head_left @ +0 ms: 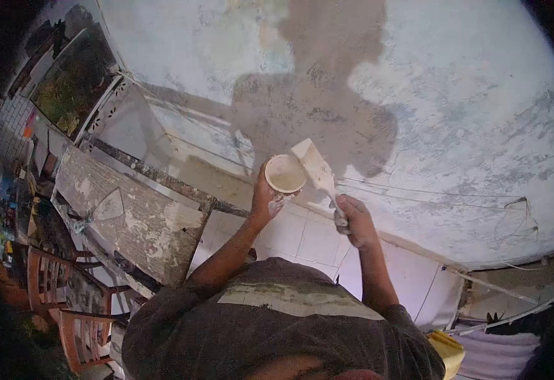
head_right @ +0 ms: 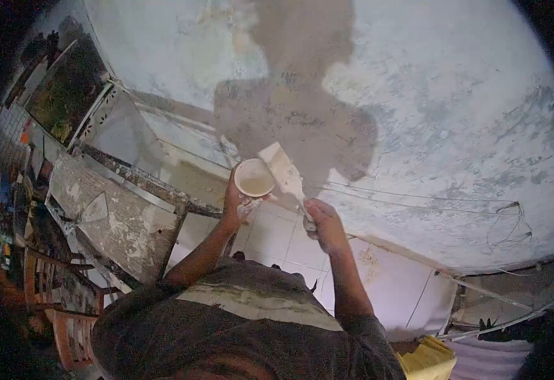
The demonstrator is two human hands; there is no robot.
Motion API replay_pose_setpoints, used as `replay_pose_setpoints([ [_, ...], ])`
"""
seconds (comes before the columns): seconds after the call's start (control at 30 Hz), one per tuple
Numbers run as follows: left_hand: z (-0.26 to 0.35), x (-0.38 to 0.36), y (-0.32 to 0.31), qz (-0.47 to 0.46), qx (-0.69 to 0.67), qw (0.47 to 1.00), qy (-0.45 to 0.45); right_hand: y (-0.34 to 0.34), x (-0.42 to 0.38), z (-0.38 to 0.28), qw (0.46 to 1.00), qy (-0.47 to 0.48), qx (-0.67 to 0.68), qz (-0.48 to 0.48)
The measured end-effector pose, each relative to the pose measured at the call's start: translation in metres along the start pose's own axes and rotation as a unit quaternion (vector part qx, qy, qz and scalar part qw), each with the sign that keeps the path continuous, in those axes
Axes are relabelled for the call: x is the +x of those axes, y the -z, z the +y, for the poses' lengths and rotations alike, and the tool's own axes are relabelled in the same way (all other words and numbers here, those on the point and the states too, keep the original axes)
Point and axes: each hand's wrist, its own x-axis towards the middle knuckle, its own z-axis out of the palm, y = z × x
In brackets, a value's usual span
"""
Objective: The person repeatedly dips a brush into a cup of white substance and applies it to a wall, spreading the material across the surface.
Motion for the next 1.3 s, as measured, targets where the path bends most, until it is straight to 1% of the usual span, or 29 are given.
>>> replay_pose_setpoints([
  [0.03,0.007,0.002,-0.001,0.007,-0.136,0.988,0.069,-0.002,0.000,0.005,1.000,0.004,0.000,0.001],
  [0.07,0.011,0.004,-0.002,0.013,-0.268,0.954,0.136,-0.005,0.000,0.007,1.000,0.008,0.023,-0.002],
  [0.1,0.008,0.007,-0.001,0.012,-0.268,0.954,0.133,-0.008,0.001,0.008,0.999,0.010,0.046,-0.007],
  [0.2,-0.024,0.014,0.002,0.009,-0.193,0.976,0.103,-0.017,0.001,-0.001,0.998,0.019,0.063,-0.006],
  [0.27,-0.045,0.018,0.003,0.005,0.026,0.999,-0.045,-0.020,0.009,-0.007,0.997,0.027,0.073,-0.018],
  [0.3,-0.043,0.020,0.005,0.006,0.026,0.999,-0.047,-0.023,0.022,-0.011,0.996,0.055,0.067,0.029],
  [0.33,-0.041,0.023,0.007,0.022,-0.101,0.994,0.037,-0.027,0.034,-0.018,0.992,0.084,0.062,0.076],
  [0.37,-0.039,0.024,0.008,0.038,-0.226,0.966,0.120,-0.034,0.044,-0.028,0.991,0.086,0.062,0.075],
  [0.4,-0.033,0.024,0.010,0.038,-0.225,0.966,0.118,-0.043,0.056,-0.039,0.987,0.099,0.083,0.092],
  [0.47,-0.022,0.018,0.016,0.070,-0.385,0.903,0.176,-0.066,0.085,-0.058,0.978,0.121,0.102,0.138],
  [0.5,-0.032,0.015,0.021,0.070,-0.382,0.904,0.175,-0.078,0.101,-0.064,0.972,0.128,0.100,0.167],
  [0.57,-0.060,0.007,0.031,0.082,-0.173,0.977,0.098,-0.088,0.146,-0.059,0.970,0.148,0.119,0.154],
  [0.6,-0.048,0.002,0.030,0.082,-0.170,0.977,0.100,-0.060,0.190,-0.031,0.970,0.146,0.122,0.154],
  [0.67,-0.009,-0.008,0.026,0.117,-0.116,0.985,0.056,-0.052,0.285,0.037,0.925,0.295,-0.085,0.223],
  [0.7,-0.008,-0.011,0.029,0.116,-0.114,0.985,0.058,-0.045,0.310,0.072,0.925,0.261,-0.125,0.245],
  [0.73,-0.008,-0.014,0.035,0.121,-0.023,0.991,0.042,-0.047,0.319,0.099,0.922,0.227,-0.166,0.266],
  [0.77,-0.009,-0.014,0.039,0.126,0.066,0.990,0.024,-0.062,0.305,0.110,0.935,0.187,-0.116,0.280],
  [0.8,-0.012,-0.014,0.044,0.126,0.066,0.989,0.024,-0.075,0.289,0.118,0.943,0.146,-0.067,0.292],
  [0.83,-0.018,-0.014,0.050,0.147,-0.035,0.986,0.075,-0.075,0.290,0.137,0.943,0.145,-0.068,0.291],
  [0.87,-0.021,-0.016,0.053,0.167,-0.135,0.969,0.124,-0.071,0.299,0.161,0.922,0.128,-0.211,0.298],
  [0.9,-0.021,-0.016,0.055,0.168,-0.134,0.969,0.124,-0.072,0.302,0.169,0.881,0.110,-0.349,0.299],
  [0.93,-0.021,-0.016,0.056,0.162,-0.143,0.969,0.121,-0.071,0.309,0.171,0.882,0.110,-0.349,0.298],
  [0.97,-0.020,-0.017,0.058,0.156,-0.152,0.968,0.120,-0.071,0.312,0.164,0.945,0.084,-0.185,0.256],
  [1.0,-0.015,-0.019,0.058,0.156,-0.151,0.968,0.122,-0.070,0.316,0.155,0.977,0.055,-0.016,0.207],
  [1.07,0.000,-0.023,0.057,0.114,-0.086,0.988,0.059,-0.081,0.310,0.091,0.955,0.145,-0.040,0.256],
  [1.13,-0.007,-0.025,0.059,0.110,-0.030,0.992,0.044,-0.125,0.235,-0.020,0.947,0.184,0.157,0.210],
  [1.17,-0.009,-0.025,0.059,0.107,0.025,0.994,0.028,-0.137,0.214,-0.055,0.942,0.225,0.150,0.198],
  [1.23,-0.009,-0.025,0.058,0.118,0.038,0.991,0.051,-0.157,0.171,-0.113,0.932,0.285,0.140,0.174],
  [1.3,0.004,-0.023,0.053,0.128,0.053,0.988,0.072,-0.162,0.161,-0.135,0.928,0.303,0.138,0.165],
])
